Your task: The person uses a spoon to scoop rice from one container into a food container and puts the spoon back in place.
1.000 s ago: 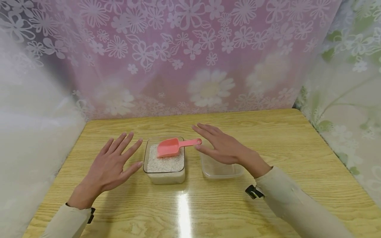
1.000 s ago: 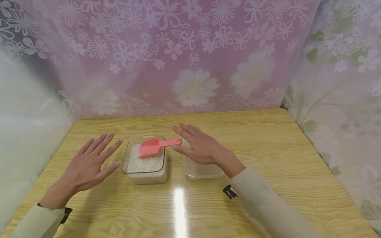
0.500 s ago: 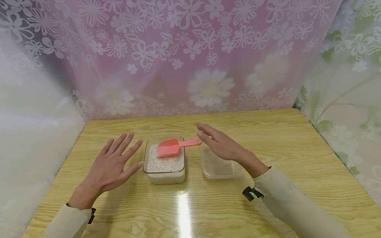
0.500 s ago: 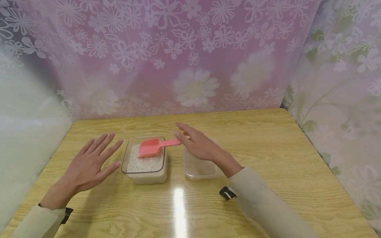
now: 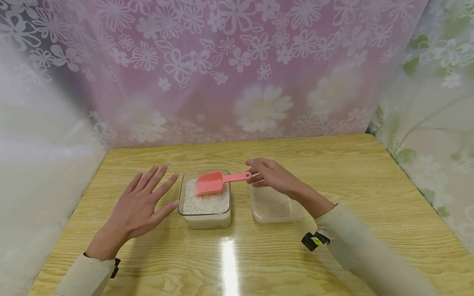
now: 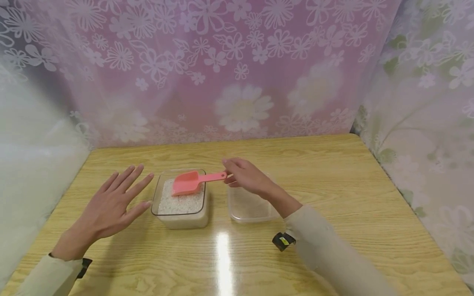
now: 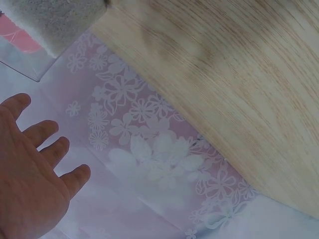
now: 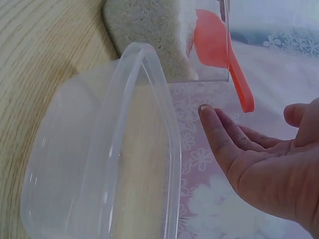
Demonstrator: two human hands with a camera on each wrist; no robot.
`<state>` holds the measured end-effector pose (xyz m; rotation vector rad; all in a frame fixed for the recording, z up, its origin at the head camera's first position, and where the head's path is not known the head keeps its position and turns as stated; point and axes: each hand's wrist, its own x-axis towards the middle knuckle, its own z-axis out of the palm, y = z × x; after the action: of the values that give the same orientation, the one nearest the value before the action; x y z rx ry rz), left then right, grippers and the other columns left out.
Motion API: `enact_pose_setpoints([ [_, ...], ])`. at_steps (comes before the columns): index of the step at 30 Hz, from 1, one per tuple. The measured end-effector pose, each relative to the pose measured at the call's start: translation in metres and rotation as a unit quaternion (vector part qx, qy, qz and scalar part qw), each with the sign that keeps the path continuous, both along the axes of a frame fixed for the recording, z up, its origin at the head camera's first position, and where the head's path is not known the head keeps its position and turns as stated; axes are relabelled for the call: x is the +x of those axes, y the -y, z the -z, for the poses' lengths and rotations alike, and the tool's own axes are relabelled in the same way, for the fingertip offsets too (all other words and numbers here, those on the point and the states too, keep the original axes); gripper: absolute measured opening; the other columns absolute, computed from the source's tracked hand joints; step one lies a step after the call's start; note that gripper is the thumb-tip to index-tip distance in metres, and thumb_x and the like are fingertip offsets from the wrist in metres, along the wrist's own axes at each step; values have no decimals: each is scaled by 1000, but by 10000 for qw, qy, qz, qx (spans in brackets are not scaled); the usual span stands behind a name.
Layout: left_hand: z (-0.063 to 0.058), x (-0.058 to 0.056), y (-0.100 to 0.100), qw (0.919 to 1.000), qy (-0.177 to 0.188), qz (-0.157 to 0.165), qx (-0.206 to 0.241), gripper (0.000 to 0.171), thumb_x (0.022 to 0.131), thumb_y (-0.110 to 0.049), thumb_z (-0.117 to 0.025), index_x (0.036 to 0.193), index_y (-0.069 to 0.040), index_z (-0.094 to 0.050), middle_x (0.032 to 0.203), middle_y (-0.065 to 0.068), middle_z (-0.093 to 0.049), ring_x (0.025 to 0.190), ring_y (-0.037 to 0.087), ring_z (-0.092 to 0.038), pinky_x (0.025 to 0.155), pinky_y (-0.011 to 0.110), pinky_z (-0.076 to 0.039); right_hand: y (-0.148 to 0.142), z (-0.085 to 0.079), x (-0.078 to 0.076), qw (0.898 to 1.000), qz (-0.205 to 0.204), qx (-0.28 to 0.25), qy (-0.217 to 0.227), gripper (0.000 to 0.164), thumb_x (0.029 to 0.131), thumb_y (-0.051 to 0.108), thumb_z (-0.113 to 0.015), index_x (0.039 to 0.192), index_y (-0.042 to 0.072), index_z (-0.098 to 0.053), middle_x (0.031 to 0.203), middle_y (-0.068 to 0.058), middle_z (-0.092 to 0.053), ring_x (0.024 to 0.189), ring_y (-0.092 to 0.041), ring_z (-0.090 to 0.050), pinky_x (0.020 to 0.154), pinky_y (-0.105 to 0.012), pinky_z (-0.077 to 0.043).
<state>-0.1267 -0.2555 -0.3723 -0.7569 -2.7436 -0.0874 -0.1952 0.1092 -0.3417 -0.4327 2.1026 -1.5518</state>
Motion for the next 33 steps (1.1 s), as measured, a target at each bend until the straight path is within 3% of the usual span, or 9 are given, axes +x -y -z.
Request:
enact_pose_setpoints([
  [8, -1, 0, 0, 10000, 27, 15, 2, 67, 94, -55, -48, 151, -23, -34, 157, 6, -19, 142, 28, -19, 113, 50, -13, -1, 5, -3, 9956, -27, -385, 855, 55, 103, 39, -40, 139, -2, -40, 122, -26, -55, 109, -34, -60, 89, -39, -51],
  [16, 0, -1, -1, 10000, 42, 36, -22, 67, 94, -55, -49, 151, -24, -33, 157, 6, -20, 142, 28, -19, 113, 51, -15, 3, 8, -4, 9861, 83, -704, 1504, 42, 100, 30, -50, 124, -5, -49, 112, -23, -62, 102, -32, -64, 94, -45, -48],
  [24, 0, -1, -1, 9999, 108, 72, -16, 67, 95, -55, -47, 151, -24, -32, 157, 7, -20, 142, 29, -19, 113, 51, -15, 7, 14, -5, 9811, 109, -921, 1701, 43, 98, 24, -55, 125, -10, -53, 104, -20, -65, 92, -26, -67, 87, -37, -53],
  [33, 2, -1, -2, 9999, 135, 56, -21, 67, 94, -55, -48, 151, -23, -34, 157, 7, -21, 142, 28, -19, 113, 50, -14, 11, 15, -3, 9785, 224, -1111, 1721, 39, 99, 19, -54, 123, -12, -54, 98, -16, -67, 87, -21, -68, 87, -37, -53],
])
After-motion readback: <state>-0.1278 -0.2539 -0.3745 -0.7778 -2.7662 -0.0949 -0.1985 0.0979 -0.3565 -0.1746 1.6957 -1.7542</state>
